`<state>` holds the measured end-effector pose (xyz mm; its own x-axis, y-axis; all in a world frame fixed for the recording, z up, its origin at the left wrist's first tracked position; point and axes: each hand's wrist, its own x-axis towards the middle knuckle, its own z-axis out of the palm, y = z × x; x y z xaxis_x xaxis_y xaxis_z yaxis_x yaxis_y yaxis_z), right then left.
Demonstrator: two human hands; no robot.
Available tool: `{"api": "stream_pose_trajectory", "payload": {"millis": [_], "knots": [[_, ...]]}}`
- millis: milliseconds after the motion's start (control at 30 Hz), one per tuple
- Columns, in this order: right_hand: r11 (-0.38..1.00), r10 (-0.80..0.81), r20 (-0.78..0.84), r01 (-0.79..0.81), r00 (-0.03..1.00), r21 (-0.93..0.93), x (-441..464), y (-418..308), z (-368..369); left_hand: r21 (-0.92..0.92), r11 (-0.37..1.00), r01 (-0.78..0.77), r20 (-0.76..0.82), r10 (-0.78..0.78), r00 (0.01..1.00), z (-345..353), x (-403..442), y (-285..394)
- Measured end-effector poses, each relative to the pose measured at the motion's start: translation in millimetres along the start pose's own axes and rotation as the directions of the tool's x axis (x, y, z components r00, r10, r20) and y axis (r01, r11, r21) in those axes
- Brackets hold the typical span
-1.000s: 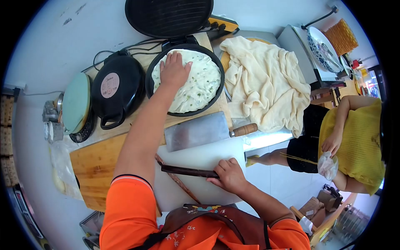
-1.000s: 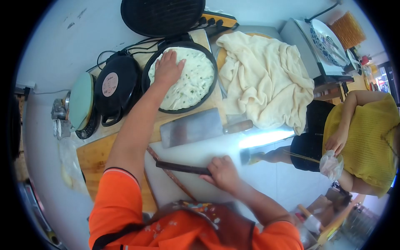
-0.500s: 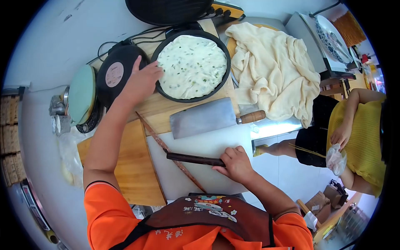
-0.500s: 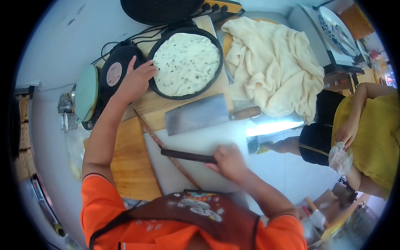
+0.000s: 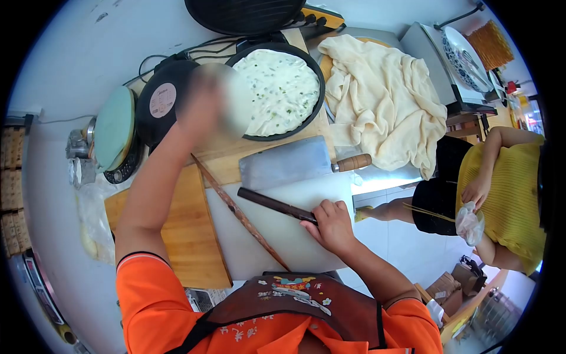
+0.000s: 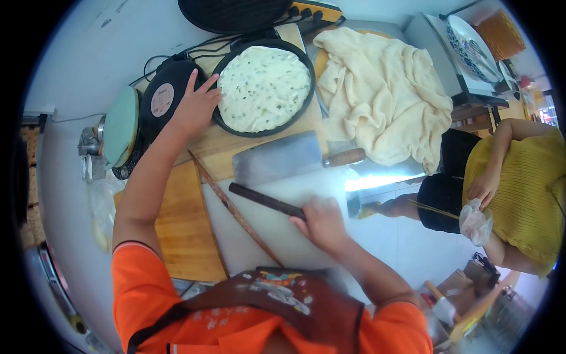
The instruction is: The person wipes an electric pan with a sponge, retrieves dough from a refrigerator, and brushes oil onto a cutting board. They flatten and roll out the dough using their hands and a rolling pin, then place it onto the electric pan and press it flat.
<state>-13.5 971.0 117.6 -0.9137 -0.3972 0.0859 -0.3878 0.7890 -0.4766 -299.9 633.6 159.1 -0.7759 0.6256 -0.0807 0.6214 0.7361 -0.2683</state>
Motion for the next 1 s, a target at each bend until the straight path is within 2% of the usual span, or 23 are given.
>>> {"api": "stream_pose_trajectory", "payload": {"millis": [100,167,233,333,433,467,667,767,867,967,1000], "knots": [[0.998,0.063,0.003,-0.063,0.998,0.01,6,-9,4,-0.051,0.993,0.108,-0.016,-0.109,0.994,9,0,-4],[0.997,0.073,0.001,-0.073,0.997,0.036,9,-16,7,-0.07,0.989,0.131,-0.102,-0.138,0.985,7,0,4],[0.999,0.049,0.031,-0.049,0.998,0.007,9,-20,11,-0.074,0.99,0.118,-0.274,-0.134,0.952,-5,-9,24],[1.0,-0.001,0.035,0.001,0.999,-0.008,10,-24,16,-0.376,0.92,0.113,0.14,-0.064,0.988,-49,-20,58],[1.0,-0.03,0.033,0.03,0.999,-0.005,18,-27,18,-0.416,0.905,-0.09,0.065,0.128,0.99,-45,-28,73],[0.999,-0.037,0.03,0.037,0.999,-0.002,22,-29,19,-0.373,0.923,-0.1,0.067,0.135,0.989,-40,-29,75],[0.996,-0.083,0.007,0.084,0.996,-0.022,46,-35,21,-0.478,0.874,-0.09,-0.039,0.081,0.996,-13,-22,82],[0.994,-0.108,0.003,0.108,0.994,-0.022,54,-36,25,-0.449,0.888,-0.097,0.021,0.12,0.993,-7,-5,94],[0.993,-0.118,-0.008,0.118,0.993,-0.013,61,-39,28,-0.531,0.842,-0.097,-0.009,0.109,0.994,-3,4,107],[0.994,-0.111,-0.021,0.112,0.994,0.001,68,-44,30,-0.719,0.691,-0.076,-0.029,0.079,0.996,-13,15,109],[0.994,-0.109,-0.027,0.11,0.994,0.006,70,-46,31,-0.691,0.722,-0.045,0.025,0.086,0.996,-19,16,111]]}}
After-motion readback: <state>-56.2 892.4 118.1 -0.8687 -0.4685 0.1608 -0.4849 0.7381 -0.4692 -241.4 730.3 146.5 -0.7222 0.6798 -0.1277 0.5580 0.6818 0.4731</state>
